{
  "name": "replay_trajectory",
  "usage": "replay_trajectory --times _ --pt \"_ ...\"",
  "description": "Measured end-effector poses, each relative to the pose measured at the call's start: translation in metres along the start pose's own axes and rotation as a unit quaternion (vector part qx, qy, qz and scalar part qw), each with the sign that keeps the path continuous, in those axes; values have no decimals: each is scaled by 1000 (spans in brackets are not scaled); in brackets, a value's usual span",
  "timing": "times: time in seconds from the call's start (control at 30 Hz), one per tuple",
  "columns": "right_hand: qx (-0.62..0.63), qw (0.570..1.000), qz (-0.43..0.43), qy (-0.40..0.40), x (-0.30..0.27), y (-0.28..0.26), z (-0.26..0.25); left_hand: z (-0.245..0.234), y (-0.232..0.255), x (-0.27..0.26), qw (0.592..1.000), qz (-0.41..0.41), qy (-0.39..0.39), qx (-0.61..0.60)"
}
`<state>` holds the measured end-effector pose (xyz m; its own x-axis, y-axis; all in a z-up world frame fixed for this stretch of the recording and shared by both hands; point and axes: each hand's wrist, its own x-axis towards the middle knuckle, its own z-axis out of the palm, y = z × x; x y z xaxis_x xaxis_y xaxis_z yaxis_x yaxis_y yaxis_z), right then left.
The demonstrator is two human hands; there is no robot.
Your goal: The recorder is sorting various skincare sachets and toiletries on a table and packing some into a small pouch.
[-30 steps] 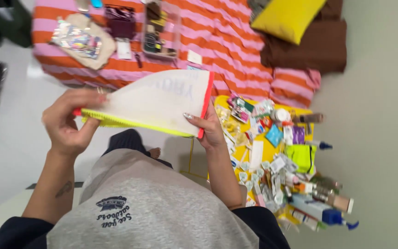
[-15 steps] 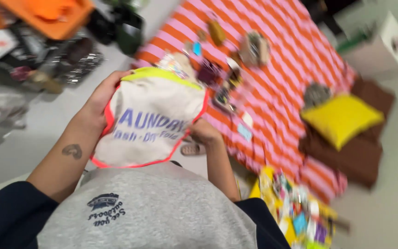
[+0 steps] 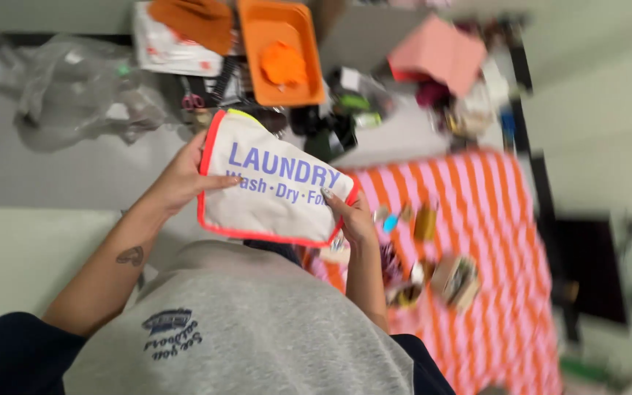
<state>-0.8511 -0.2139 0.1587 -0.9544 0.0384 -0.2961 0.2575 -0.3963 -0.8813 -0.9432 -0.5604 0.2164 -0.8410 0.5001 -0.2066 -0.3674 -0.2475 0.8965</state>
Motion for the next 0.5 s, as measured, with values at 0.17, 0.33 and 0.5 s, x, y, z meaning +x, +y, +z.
replay_trajectory --times 0.17,0.33,0.5 --pt "-220 974 -24 -50 107 -50 20 -16 0 16 969 40 228 89" --pt "-304 899 -270 -162 184 -76 72 -6 6 -1 837 172 451 258" --pt "-161 896 -202 -362 283 -32 105 -23 -21 -19 718 316 541 304"
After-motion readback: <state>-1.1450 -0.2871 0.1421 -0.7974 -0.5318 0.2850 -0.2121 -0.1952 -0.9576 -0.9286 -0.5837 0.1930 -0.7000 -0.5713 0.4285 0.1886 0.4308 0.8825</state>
